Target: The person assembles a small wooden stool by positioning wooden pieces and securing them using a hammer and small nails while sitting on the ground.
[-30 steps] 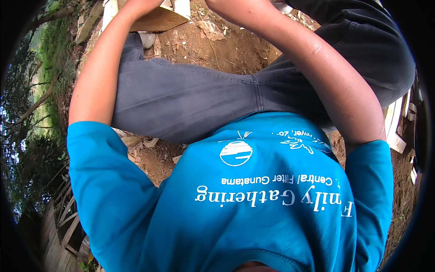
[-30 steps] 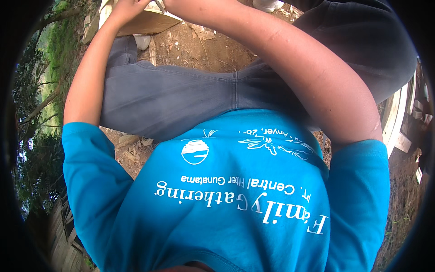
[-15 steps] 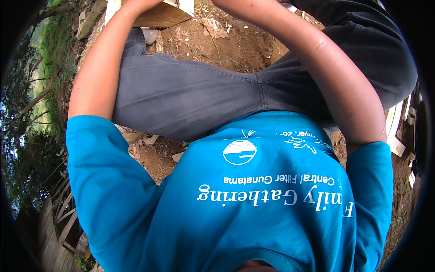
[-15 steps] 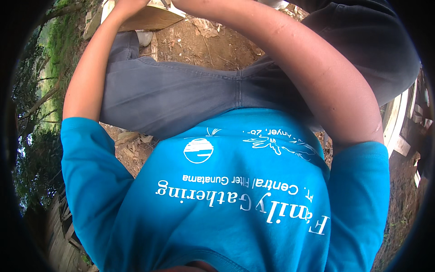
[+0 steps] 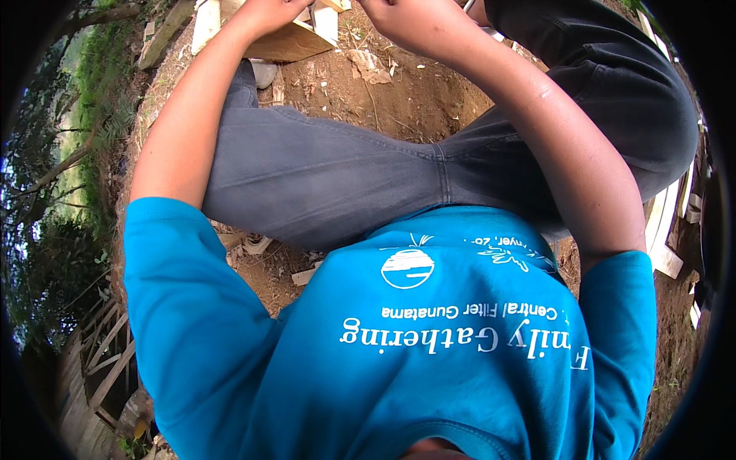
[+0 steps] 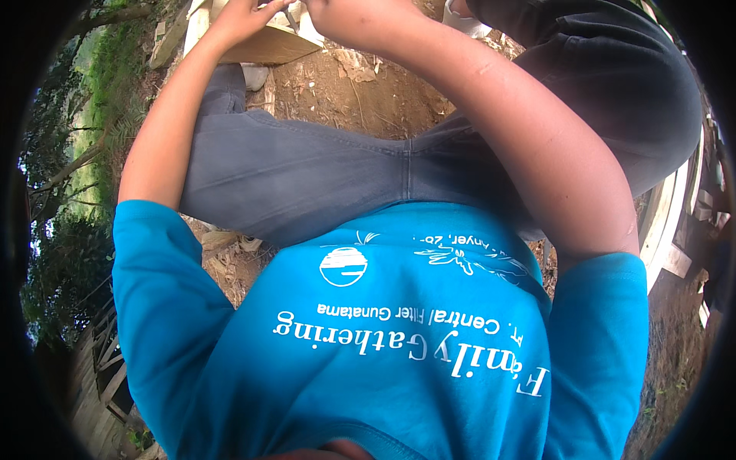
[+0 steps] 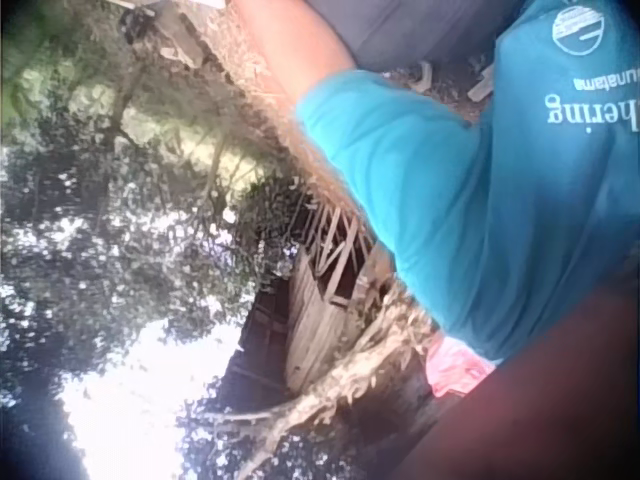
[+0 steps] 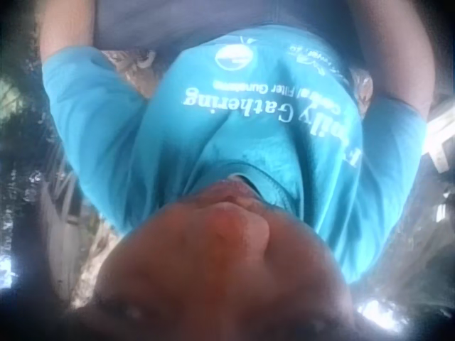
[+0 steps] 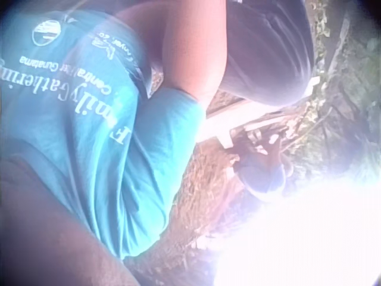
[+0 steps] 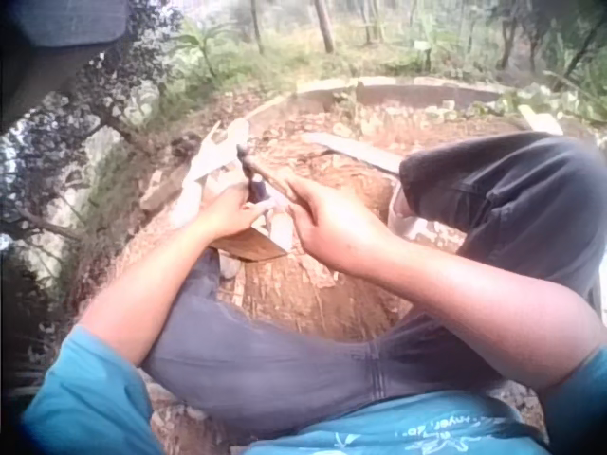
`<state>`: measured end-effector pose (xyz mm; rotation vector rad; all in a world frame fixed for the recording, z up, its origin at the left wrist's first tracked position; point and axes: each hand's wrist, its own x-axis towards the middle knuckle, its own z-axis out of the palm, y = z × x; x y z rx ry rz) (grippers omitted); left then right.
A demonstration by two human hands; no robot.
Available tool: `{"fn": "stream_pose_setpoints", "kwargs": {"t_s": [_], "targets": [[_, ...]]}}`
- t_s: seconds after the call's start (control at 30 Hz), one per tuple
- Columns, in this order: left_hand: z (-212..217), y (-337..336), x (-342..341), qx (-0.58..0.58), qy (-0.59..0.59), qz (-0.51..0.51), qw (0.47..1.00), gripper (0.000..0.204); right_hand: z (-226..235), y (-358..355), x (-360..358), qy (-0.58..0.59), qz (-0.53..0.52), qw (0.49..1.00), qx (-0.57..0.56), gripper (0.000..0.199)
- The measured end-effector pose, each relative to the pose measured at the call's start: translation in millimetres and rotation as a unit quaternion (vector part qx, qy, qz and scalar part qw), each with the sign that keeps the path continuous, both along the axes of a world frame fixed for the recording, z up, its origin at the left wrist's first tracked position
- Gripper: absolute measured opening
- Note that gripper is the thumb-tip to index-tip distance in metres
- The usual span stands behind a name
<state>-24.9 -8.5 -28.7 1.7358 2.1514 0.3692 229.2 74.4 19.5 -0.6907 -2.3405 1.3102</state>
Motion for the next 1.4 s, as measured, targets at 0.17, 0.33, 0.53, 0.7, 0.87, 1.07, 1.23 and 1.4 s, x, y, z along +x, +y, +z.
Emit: {"fn": "stream_pose_setpoints", "kwargs": {"t_s": [0.17,0.33,0.53,0.7,0.87,1.07,1.23,1.4], "targets": [[2.2,-3.5,-3.8,0.033,-0.041,-0.03,0.998,0.029,17.4,-8.7,-1.8,0.127,-0.039,0.989,-0.069,0.035],[-28.1,-7.0,-29.0,-0.017,-0.079,-0.015,0.997,0.035,18.7,-6.1,-0.8,0.11,-0.027,0.993,-0.028,0.035],[-30.1,-5.0,-19.2,0.013,-0.089,-0.048,0.995,0.028,7.9,-1.6,1.6,0.023,-0.036,0.999,0.034,0.038],[-27.4,-1.3,-21.6,-0.022,-0.102,-0.029,0.994,0.026,12.2,-5.5,2.2,0.084,-0.037,0.995,-0.028,0.041],[-28.1,-6.7,-16.1,0.006,-0.113,-0.034,0.993,0.033,18.9,-15.0,4.5,0.122,-0.024,0.991,-0.059,0.042],[-8.2,0.1,5.0,0.019,-0.042,-0.043,0.998,0.034,-15.6,-23.3,8.3,0.072,-0.05,0.993,-0.079,0.042],[-19.1,0.5,-9.7,0.054,-0.009,-0.05,0.997,0.035,3.3,-17.6,8.7,0.108,-0.047,0.988,-0.095,0.039],[-22.0,4.4,-8.4,0.083,0.023,-0.05,0.995,0.037,21.2,-16.1,12.3,0.197,-0.038,0.976,-0.084,0.04]]}}
